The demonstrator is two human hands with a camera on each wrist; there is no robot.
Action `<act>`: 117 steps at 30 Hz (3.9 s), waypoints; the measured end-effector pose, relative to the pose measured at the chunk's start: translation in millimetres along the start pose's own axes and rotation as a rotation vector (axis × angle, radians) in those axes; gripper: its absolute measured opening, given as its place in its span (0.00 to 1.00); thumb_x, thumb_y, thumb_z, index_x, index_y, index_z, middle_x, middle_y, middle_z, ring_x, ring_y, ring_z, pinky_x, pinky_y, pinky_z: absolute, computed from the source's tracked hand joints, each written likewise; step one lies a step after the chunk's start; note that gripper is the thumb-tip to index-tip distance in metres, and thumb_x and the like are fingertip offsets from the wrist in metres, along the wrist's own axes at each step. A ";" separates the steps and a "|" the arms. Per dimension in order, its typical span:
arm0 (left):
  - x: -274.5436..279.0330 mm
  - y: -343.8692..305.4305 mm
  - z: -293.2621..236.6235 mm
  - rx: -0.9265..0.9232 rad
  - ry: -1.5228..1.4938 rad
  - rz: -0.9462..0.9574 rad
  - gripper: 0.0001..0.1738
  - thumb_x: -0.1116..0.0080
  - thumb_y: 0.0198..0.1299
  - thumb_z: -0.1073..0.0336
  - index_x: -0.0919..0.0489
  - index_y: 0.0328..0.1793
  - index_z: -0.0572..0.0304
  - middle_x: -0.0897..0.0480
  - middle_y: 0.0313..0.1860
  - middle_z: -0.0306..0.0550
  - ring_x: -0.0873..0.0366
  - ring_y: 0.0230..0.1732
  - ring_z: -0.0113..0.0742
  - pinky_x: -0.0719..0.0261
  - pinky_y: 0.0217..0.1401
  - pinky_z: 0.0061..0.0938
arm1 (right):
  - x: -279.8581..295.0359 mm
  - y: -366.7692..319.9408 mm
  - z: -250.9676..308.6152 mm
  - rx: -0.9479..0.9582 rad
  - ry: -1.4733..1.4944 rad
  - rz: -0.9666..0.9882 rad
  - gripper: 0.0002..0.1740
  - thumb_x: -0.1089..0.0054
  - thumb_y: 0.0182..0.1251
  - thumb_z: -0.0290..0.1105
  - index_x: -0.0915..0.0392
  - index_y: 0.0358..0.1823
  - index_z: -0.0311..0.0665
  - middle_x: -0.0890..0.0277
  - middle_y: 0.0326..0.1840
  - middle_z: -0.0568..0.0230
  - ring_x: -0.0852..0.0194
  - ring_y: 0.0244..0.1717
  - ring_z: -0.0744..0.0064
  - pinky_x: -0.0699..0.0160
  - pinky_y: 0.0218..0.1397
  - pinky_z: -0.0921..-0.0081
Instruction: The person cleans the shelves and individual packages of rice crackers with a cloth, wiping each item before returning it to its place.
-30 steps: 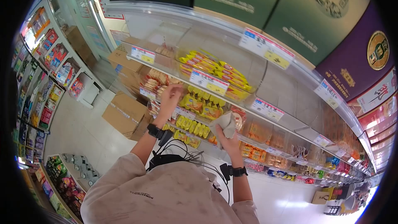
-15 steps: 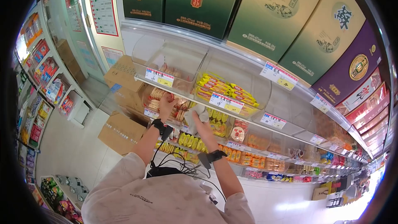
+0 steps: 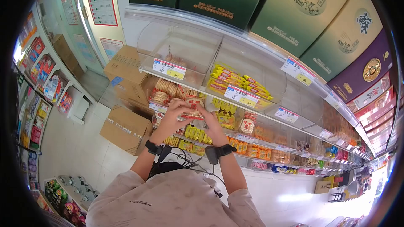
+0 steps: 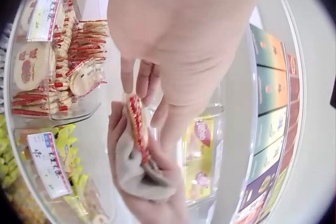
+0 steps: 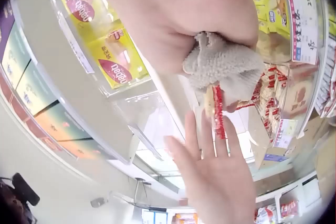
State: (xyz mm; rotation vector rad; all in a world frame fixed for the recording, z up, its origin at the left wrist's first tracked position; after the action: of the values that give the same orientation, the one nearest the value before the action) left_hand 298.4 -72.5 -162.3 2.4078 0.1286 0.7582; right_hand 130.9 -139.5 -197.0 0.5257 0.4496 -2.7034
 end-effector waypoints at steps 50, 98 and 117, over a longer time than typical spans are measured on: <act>-85.3 7.5 -76.6 0.815 -0.418 0.342 0.30 0.60 0.79 0.47 0.24 0.46 0.72 0.18 0.39 0.56 0.19 0.43 0.50 0.25 0.48 0.40 | 29.8 -42.5 17.6 0.664 -0.696 -0.002 0.26 0.55 0.81 0.42 0.30 0.70 0.33 0.37 0.78 0.52 0.48 0.80 0.50 0.49 0.79 0.64; -61.0 6.0 -13.3 0.749 -1.049 -0.145 0.24 0.47 0.75 0.50 0.19 0.53 0.67 0.15 0.47 0.41 0.21 0.45 0.20 0.23 0.47 0.21 | 33.3 -59.3 26.3 0.180 -0.441 0.110 0.16 0.35 0.73 0.40 0.20 0.51 0.35 0.20 0.41 0.74 0.25 0.40 0.86 0.24 0.41 0.81; -189.0 23.2 -66.5 0.718 -0.985 0.087 0.19 0.33 0.67 0.60 0.18 0.54 0.71 0.14 0.46 0.46 0.16 0.41 0.25 0.19 0.43 0.22 | 144.2 -137.8 53.7 0.306 -0.455 -0.048 0.14 0.35 0.72 0.37 0.18 0.50 0.34 0.16 0.41 0.70 0.22 0.41 0.82 0.22 0.46 0.79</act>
State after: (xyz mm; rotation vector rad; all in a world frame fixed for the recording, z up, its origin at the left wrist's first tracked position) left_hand 102.8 -106.0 -198.1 3.1760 -0.1318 -0.6154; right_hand -64.6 -76.4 -176.0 -0.0381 -0.0753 -2.8325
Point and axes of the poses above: each hand's wrist, its own y-axis towards the middle knuckle, its own x-axis out of the back of the hand, z = x × y, the point moved 3 cm from there along y, towards the middle knuckle
